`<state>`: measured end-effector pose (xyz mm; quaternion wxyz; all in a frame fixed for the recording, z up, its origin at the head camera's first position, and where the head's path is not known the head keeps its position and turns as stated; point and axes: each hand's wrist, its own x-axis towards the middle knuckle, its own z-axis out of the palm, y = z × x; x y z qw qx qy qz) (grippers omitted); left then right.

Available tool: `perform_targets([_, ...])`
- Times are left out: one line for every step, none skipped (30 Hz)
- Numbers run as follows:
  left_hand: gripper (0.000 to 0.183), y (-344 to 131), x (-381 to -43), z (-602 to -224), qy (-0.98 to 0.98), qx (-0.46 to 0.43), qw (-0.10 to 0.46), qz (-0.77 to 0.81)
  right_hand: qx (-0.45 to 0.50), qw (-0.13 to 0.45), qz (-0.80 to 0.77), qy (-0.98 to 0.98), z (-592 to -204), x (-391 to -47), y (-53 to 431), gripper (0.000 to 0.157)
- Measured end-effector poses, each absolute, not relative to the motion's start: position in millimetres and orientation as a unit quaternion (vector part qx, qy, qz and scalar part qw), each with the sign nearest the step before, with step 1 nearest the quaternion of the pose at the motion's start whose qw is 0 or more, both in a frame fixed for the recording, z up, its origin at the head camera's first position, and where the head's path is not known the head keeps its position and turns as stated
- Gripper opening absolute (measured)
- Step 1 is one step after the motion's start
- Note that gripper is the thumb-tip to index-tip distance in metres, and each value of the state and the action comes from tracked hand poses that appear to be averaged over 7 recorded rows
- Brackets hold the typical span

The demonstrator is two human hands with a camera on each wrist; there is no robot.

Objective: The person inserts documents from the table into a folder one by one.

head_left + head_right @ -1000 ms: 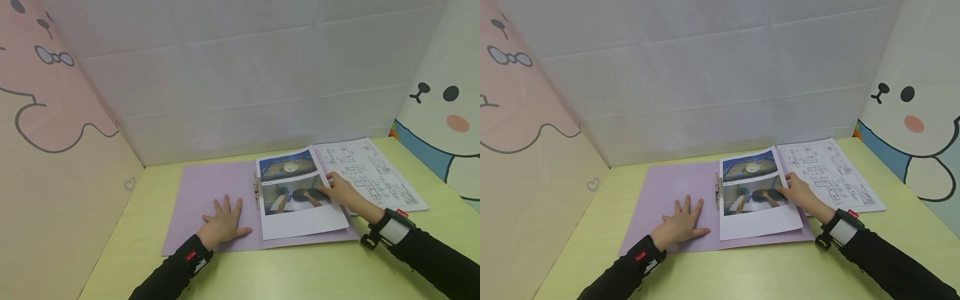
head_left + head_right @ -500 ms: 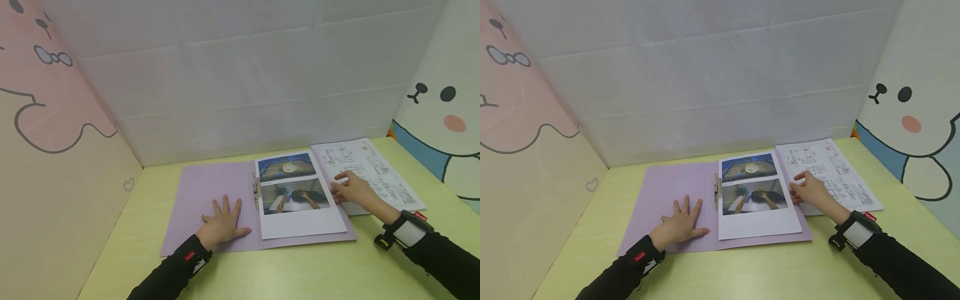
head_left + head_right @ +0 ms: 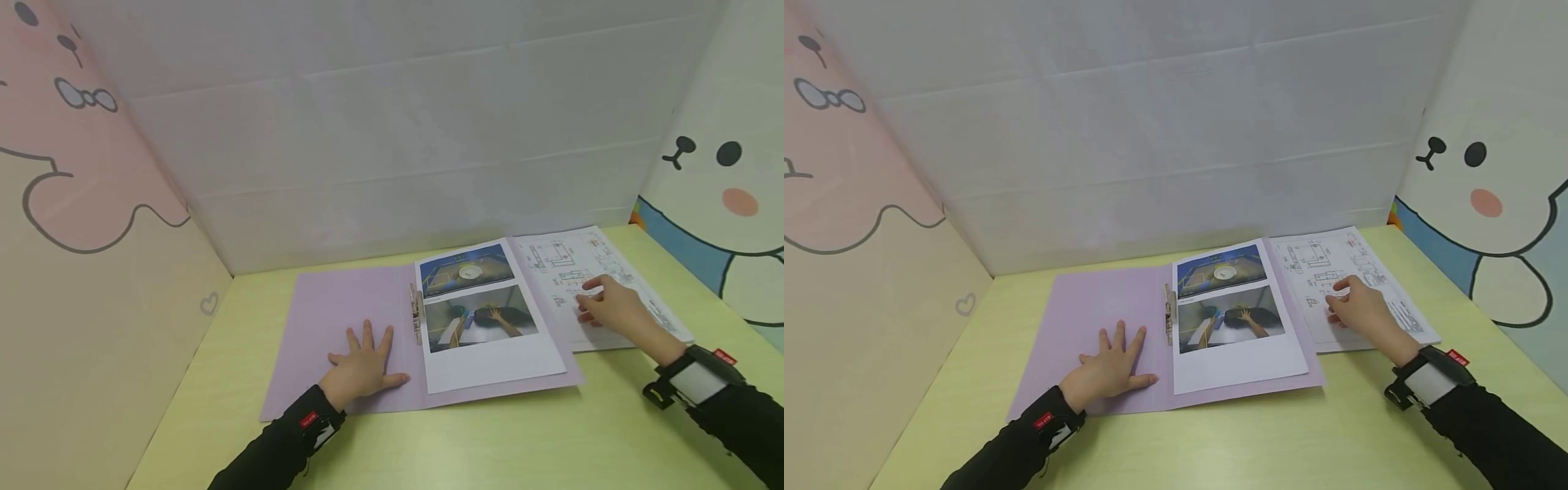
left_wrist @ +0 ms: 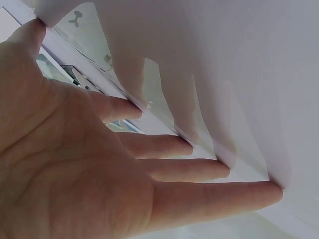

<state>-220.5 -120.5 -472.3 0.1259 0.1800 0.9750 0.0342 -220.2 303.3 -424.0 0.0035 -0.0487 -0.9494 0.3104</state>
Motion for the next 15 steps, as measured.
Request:
perform_targets([0.096,-120.6,-220.8,-472.3,0.975,0.18,0.126,0.033,-0.051,0.004,0.301,-0.952,-422.9,-219.9,306.9,0.051])
perform_targets([0.096,-120.6,-221.0,-472.5,0.975,0.18,0.127,0.032,-0.054,0.004,0.289,-0.956,-421.5,-219.7,310.2,0.051])
perform_targets([0.096,-120.7,-221.3,-472.5,0.975,0.18,0.127,0.032,-0.058,0.004,0.276,-0.959,-420.3,-219.5,313.6,0.052])
perform_targets([0.096,-120.8,-221.7,-472.6,0.975,0.18,0.126,0.032,-0.06,0.005,0.263,-0.963,-419.0,-219.3,316.9,0.052])
perform_targets([0.096,-120.9,-222.1,-472.6,0.975,0.181,0.126,0.032,-0.066,0.005,0.253,-0.965,-417.6,-219.1,319.9,0.052])
perform_targets([0.096,-121.0,-222.4,-472.7,0.975,0.181,0.126,0.032,-0.07,0.005,0.243,-0.967,-416.7,-219.2,323.2,0.052])
perform_targets([0.096,-121.2,-222.7,-472.8,0.975,0.181,0.125,0.033,-0.076,0.007,0.233,-0.969,-416.1,-219.2,326.0,0.052])
perform_targets([0.096,-121.3,-223.0,-473.0,0.975,0.182,0.124,0.033,-0.08,0.008,0.224,-0.971,-415.3,-219.2,329.2,0.052])
perform_targets([0.096,-121.5,-223.2,-473.3,0.975,0.182,0.124,0.033,-0.084,0.009,0.218,-0.972,-414.9,-219.2,332.7,0.052])
perform_targets([0.096,-121.8,-223.4,-473.4,0.975,0.183,0.123,0.032,-0.086,0.01,0.21,-0.974,-415.0,-219.3,336.8,0.053])
perform_targets([0.097,-121.9,-223.5,-473.5,0.975,0.183,0.123,0.032,-0.087,0.01,0.203,-0.975,-415.1,-219.3,340.9,0.053])
perform_targets([0.097,-122.0,-223.4,-473.4,0.975,0.183,0.123,0.032,-0.089,0.011,0.195,-0.977,-415.1,-219.1,345.2,0.054])
perform_targets([0.097,-122.1,-223.4,-473.4,0.975,0.182,0.124,0.032,-0.091,0.013,0.188,-0.978,-415.2,-218.5,349.0,0.055])
perform_targets([0.097,-122.2,-223.2,-473.2,0.975,0.182,0.125,0.032,-0.093,0.015,0.181,-0.979,-415.4,-218.1,353.2,0.055])
perform_targets([0.097,-122.2,-223.2,-473.2,0.975,0.182,0.126,0.033,-0.095,0.019,0.172,-0.98,-415.9,-217.9,357.4,0.055])
